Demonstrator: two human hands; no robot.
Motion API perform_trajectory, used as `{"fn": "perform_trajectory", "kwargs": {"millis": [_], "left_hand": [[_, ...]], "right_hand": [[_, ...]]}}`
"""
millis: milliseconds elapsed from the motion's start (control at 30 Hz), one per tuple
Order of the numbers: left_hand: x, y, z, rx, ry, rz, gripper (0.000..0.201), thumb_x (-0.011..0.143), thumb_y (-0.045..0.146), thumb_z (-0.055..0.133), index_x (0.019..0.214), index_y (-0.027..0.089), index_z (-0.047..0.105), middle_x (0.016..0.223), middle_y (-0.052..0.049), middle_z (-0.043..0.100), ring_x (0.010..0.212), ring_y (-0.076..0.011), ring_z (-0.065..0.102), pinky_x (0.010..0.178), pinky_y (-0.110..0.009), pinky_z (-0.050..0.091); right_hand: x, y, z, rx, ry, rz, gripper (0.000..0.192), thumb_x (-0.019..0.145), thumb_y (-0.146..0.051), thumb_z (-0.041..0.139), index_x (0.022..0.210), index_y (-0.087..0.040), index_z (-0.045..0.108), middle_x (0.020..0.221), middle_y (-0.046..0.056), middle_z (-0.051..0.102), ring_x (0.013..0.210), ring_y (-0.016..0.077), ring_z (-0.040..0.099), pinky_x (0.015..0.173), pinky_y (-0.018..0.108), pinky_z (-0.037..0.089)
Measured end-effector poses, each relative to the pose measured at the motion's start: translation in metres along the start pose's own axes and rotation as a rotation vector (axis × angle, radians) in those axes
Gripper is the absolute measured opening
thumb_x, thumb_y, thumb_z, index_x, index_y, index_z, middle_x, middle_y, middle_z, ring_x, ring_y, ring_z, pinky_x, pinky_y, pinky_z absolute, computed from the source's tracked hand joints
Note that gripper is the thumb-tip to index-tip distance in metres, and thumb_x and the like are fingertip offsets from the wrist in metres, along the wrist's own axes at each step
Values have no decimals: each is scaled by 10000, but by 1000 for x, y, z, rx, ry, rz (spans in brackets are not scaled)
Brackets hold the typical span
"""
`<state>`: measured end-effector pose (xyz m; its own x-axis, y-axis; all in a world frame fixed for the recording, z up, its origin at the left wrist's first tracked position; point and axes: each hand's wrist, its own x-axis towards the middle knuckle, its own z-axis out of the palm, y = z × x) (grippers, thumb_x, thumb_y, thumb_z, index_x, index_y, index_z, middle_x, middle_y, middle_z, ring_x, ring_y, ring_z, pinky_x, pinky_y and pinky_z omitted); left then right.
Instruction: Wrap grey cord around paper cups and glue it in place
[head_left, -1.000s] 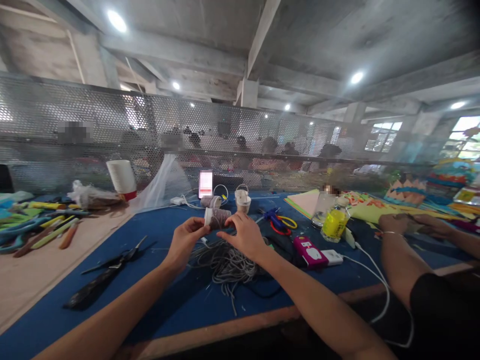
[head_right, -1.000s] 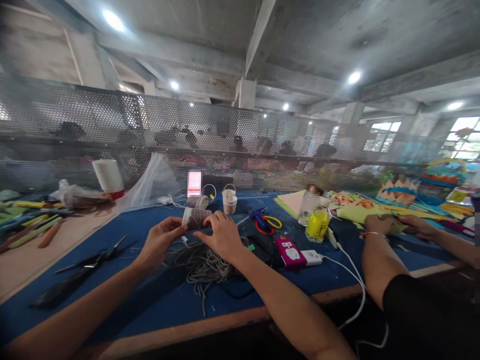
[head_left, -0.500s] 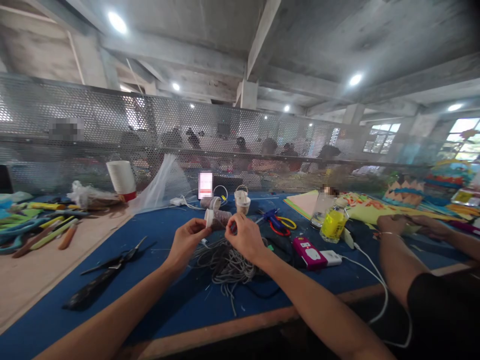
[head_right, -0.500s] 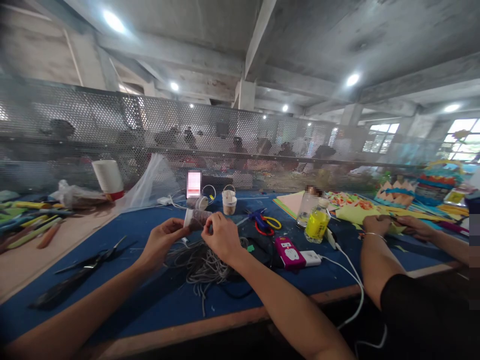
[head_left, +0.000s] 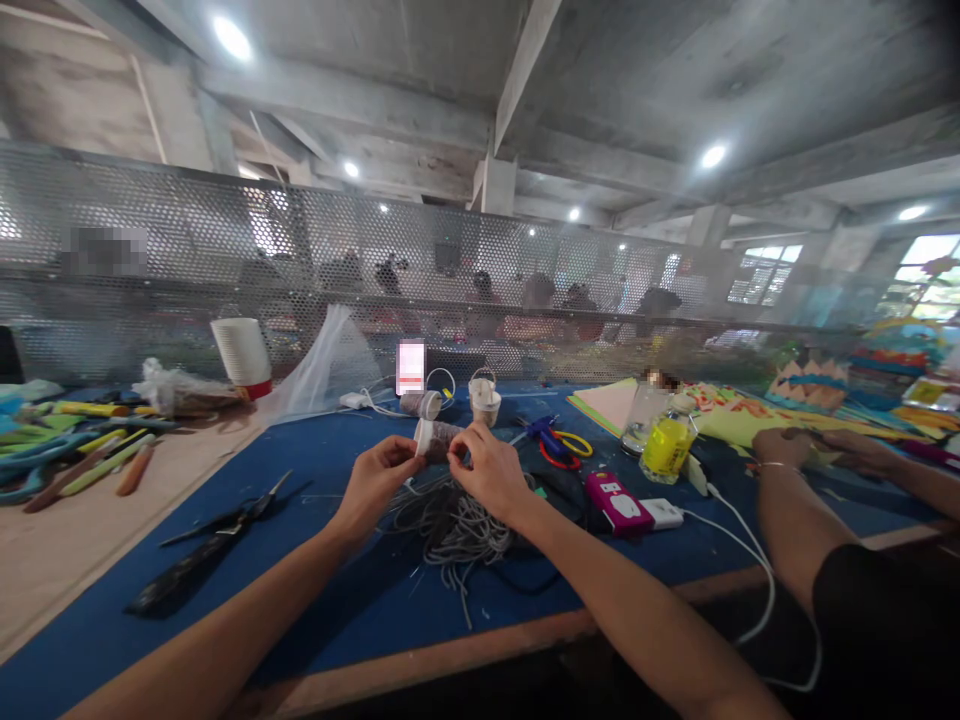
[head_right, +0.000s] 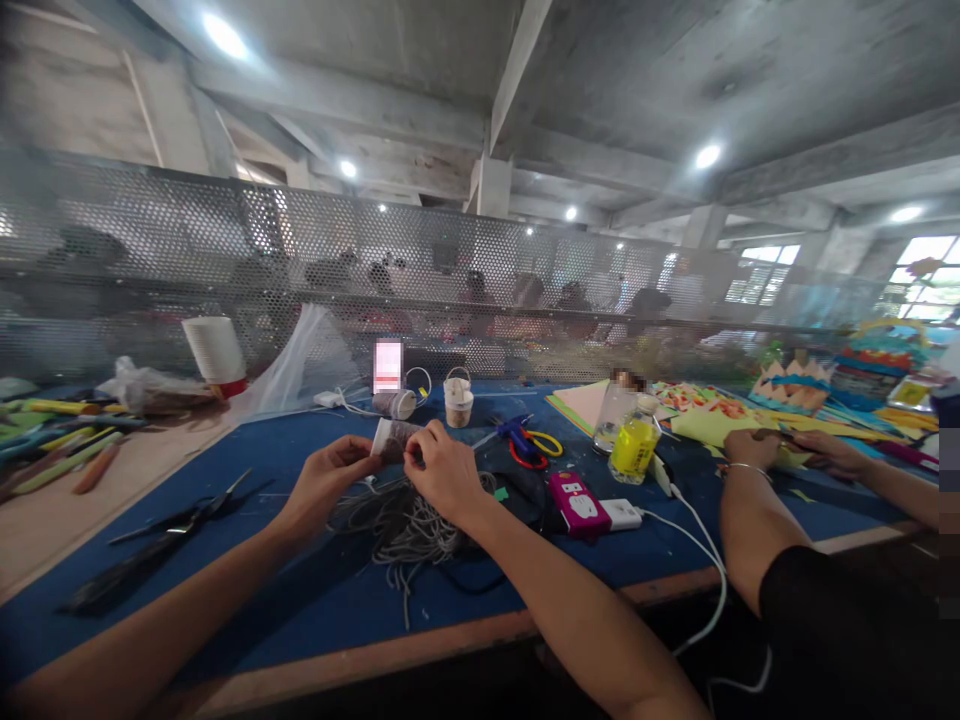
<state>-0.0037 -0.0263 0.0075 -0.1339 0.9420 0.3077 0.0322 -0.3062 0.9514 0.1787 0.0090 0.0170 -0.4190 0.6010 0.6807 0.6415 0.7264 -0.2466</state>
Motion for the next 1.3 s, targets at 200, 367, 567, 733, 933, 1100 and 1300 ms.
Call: {"fn": "perform_trajectory", "kwargs": {"millis": [200,367,567,733,933,1100,1300], "left_hand": [[0,1,0,29,1,-5,219,663,287,738,786,152,615,712,-13,681,669,-147,599,667,-254,414],[2,-1,-1,59,-11,-4,230,659,295,740,786,156,608,705,-14,680,665,-151,597,649,-253,405],[3,-5,-2,88,-20,23,218,665,292,730,790,160,609,711,-7,668,668,-149,592,655,-255,408],[1,-2,0,102,-54,-4,238,648,320,737,761,164,598,675,3,645,629,-147,574,607,-249,399],[-3,2,2,99,-132,-18,256,642,353,740,760,165,614,700,-5,652,646,-157,584,628,-253,413],[-4,1,3,71,-167,-31,232,646,327,744,770,167,630,694,2,657,628,-143,577,610,-239,399],[-6,5,4,83,-184,-41,221,662,312,732,796,160,644,724,-19,672,654,-156,593,633,-255,422]], "right_hand": [[4,1,-2,324,-19,148,58,796,-226,552,843,-206,524,791,-18,613,602,99,586,600,216,441],[7,8,1,728,-177,293,116,839,-309,523,878,-207,486,783,-25,632,505,88,611,509,200,456],[11,14,-2,615,-50,149,163,826,-295,583,955,-196,584,828,0,620,742,116,612,722,240,487],[11,13,-9,431,54,45,109,856,-289,577,871,-200,638,847,10,600,760,118,567,746,242,455],[11,13,-11,331,86,47,118,874,-291,562,880,-204,641,868,25,592,786,133,569,758,253,457],[11,15,-11,280,88,31,112,877,-287,561,901,-211,639,899,27,594,833,139,577,786,255,449],[9,14,-15,236,92,3,110,887,-282,550,916,-215,631,921,25,592,842,136,572,786,249,445]]}}
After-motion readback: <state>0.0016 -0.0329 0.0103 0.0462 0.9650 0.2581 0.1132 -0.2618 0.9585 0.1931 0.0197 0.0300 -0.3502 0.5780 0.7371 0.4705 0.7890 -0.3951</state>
